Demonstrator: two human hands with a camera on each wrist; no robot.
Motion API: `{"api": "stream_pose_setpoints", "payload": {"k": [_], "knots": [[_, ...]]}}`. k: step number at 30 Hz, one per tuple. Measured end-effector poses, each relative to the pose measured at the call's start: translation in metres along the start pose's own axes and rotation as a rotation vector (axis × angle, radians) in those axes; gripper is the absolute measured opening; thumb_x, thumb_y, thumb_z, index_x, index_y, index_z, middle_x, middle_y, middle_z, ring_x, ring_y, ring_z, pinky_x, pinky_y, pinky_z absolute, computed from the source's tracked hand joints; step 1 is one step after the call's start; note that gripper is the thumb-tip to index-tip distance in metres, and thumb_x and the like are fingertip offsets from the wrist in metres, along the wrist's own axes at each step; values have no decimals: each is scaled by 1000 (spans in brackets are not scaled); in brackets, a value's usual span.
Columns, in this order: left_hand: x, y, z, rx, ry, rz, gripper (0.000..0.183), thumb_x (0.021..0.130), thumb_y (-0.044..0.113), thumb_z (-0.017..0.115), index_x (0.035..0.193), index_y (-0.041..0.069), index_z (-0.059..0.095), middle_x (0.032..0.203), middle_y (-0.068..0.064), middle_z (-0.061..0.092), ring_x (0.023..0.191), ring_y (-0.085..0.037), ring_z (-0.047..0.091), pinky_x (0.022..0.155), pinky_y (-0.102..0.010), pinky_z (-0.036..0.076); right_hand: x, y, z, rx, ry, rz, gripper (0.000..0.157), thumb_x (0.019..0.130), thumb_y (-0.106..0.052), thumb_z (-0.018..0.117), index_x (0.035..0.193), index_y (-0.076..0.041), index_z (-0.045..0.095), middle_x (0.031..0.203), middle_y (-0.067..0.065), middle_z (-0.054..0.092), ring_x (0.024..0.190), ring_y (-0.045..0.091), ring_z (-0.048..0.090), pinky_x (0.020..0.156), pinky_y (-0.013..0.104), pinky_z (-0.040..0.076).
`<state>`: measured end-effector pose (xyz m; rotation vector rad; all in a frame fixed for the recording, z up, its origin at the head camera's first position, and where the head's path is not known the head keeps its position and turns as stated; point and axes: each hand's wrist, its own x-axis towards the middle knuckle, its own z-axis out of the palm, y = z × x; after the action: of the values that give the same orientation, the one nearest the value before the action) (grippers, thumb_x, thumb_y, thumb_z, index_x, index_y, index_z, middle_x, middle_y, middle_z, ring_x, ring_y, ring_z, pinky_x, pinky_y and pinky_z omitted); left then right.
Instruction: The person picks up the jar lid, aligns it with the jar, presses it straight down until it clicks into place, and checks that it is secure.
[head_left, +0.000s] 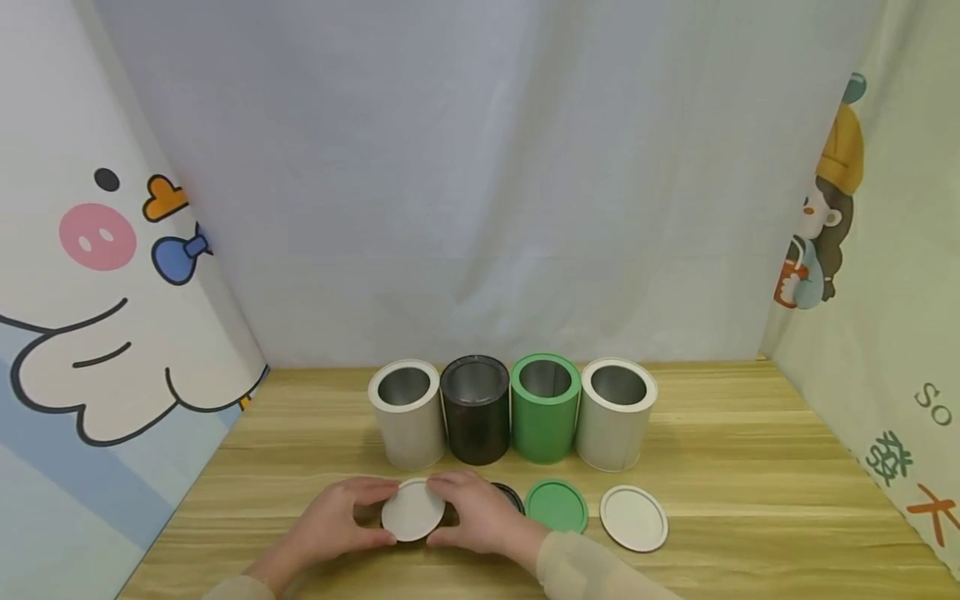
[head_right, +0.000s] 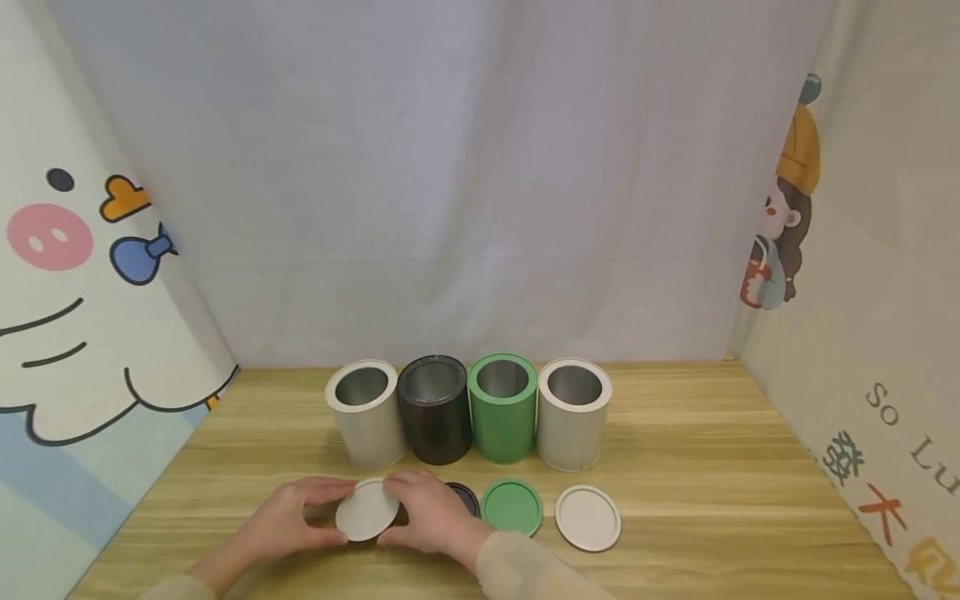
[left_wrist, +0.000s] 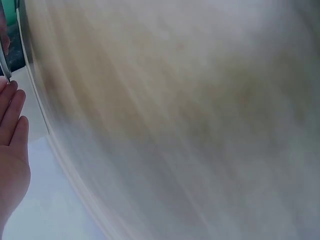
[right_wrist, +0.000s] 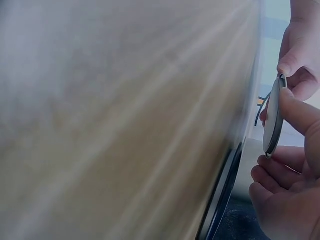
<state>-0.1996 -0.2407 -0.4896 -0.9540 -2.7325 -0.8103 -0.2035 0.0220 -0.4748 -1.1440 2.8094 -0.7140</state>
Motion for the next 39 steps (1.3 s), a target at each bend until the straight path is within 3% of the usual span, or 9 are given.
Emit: {"api": "stream_pose_setpoints", "payload": {"k": [12,21,34,39], "knots": [[0,2,-1,-62,96,61,55,72,37,89,115,6,74,114,-6,72,104,-25,67,87,-43,55,-4,0,-2,29,97,-42,58,85,-32,80,131,-3,63,131,9,61,123,24,55,102,32,45],[0,2,-2,-79,150,89,54,71,34,90,115,7,75,113,-5,72,104,-25,68,88,-42,56,-4,0,-6,73,111,-18,60,84,-33,81,133,-3,62,134,6,60,125,22,53,104,32,44],[6,16,-15,-144,188,-58,55,70,36,91,119,16,75,117,5,71,109,-22,65,91,-46,54,-2,1,-22,134,195,-126,59,84,-29,81,131,2,62,132,11,62,121,29,56,104,38,45],[10,21,-20,-131,207,-49,56,69,33,91,120,15,74,119,3,70,110,-23,65,91,-50,53,-2,0,-29,137,236,-155,59,83,-27,82,130,3,62,131,12,62,120,30,56,103,39,46]]}}
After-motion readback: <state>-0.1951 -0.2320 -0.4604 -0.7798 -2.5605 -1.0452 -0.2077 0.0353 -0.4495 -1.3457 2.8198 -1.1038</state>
